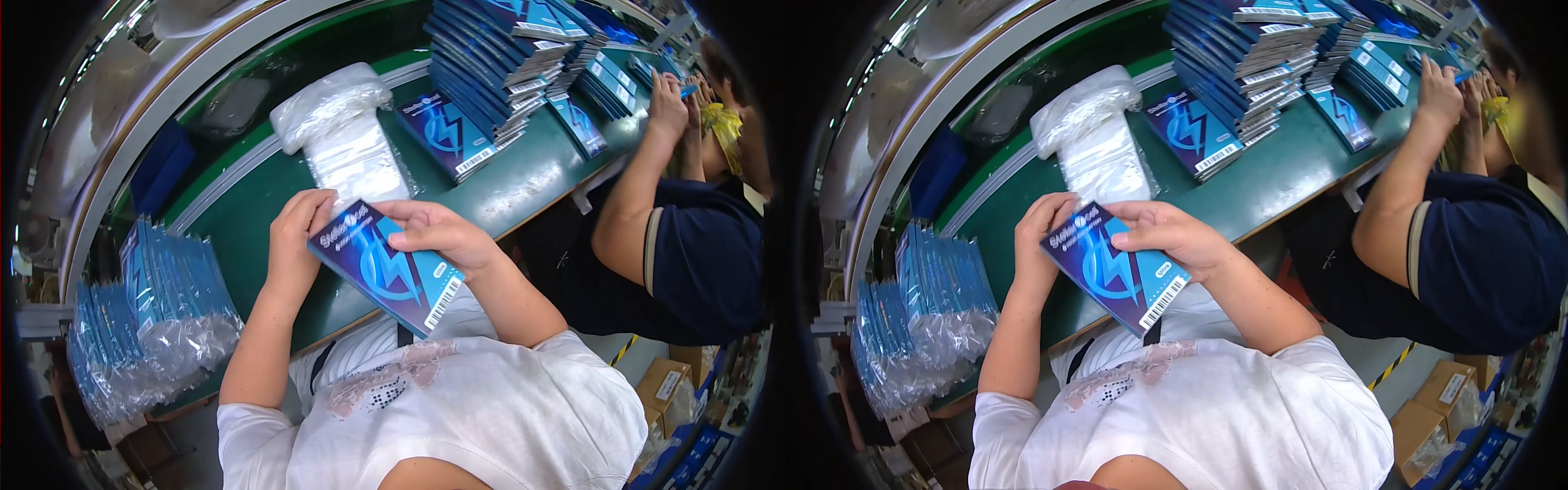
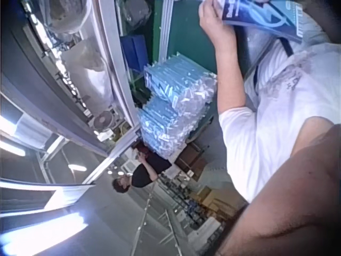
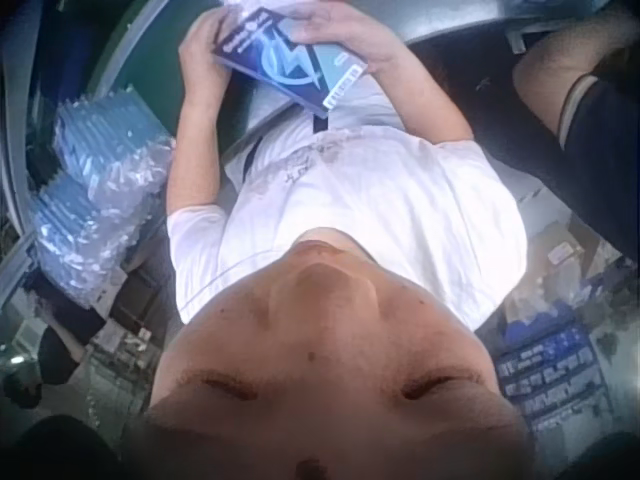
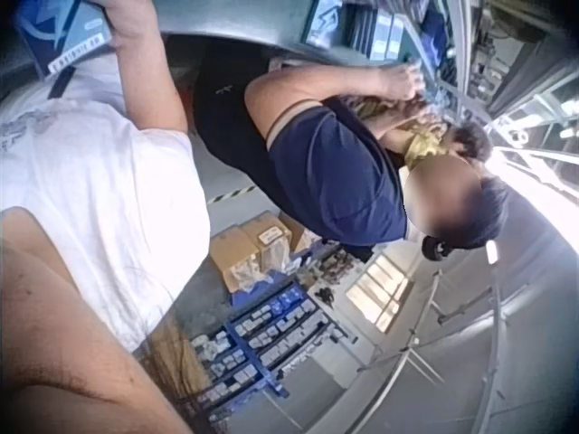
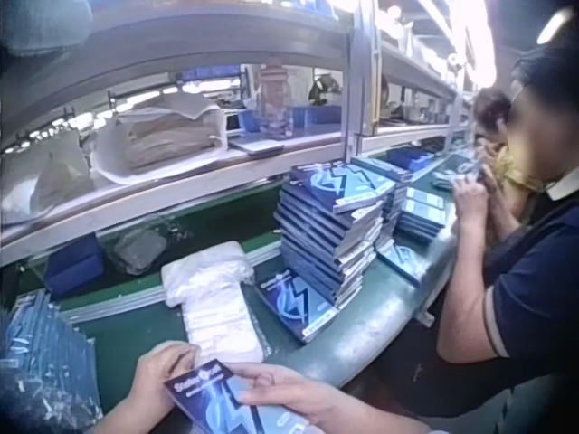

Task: The person repeatedly picks up small blue packages labeled 'Stellar Cell' from a stack on a green table, places them into clear plastic bags, and stacks the filled bags on the left side of the table. The process is continuous and repetitive throughout the clip.

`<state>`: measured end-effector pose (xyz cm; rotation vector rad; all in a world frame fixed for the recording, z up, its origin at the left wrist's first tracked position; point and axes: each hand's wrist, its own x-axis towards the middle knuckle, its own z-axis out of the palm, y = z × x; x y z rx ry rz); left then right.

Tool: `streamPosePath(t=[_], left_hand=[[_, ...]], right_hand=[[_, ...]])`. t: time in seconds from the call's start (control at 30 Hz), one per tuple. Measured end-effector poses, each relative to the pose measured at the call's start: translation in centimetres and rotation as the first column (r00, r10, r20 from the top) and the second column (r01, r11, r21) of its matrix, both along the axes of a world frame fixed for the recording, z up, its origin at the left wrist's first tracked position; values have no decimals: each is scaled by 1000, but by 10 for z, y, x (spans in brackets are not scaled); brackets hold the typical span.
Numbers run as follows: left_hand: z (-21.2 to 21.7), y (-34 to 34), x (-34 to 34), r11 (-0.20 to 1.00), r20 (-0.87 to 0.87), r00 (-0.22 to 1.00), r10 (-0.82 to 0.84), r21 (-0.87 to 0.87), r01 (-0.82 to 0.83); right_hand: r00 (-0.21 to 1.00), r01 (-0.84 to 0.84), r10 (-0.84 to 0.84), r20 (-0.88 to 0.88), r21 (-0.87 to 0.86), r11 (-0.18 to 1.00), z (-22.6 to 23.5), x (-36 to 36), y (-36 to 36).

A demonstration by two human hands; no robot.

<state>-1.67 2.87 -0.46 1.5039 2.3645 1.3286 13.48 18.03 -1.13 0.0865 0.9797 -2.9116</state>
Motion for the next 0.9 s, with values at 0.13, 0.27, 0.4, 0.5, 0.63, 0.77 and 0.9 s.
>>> streamPosePath(t=[0.13,0.27,0.4,0.5,0.63,0.77,0.9], left_hand=[[4,3,3,996,65,998,-15,92,9],[-1,-3,-8,999,77,996,39,18,-40],[-3,-6,-12,976,681,711,175,-23,-218],[6,-7,-6,982,787,605,124,-9,-190],[-1,-10,-9,990,541,830,137,-57,-126],[16,-12,4,994,168,985,28,-105,-10],[16,-20,13,990,225,968,-110,-61,127]], right_hand=[[999,-34,35,11,-53,998,-6,-9,-7],[1000,-2,2,29,2,1000,-12,-23,-1],[996,55,-59,66,56,997,-14,-16,3],[983,143,-156,92,137,980,-17,-11,4],[937,291,-335,105,302,908,-12,-11,-10],[885,374,-432,172,292,880,-11,-10,-17],[844,450,-520,129,355,819,-15,-9,-19]])
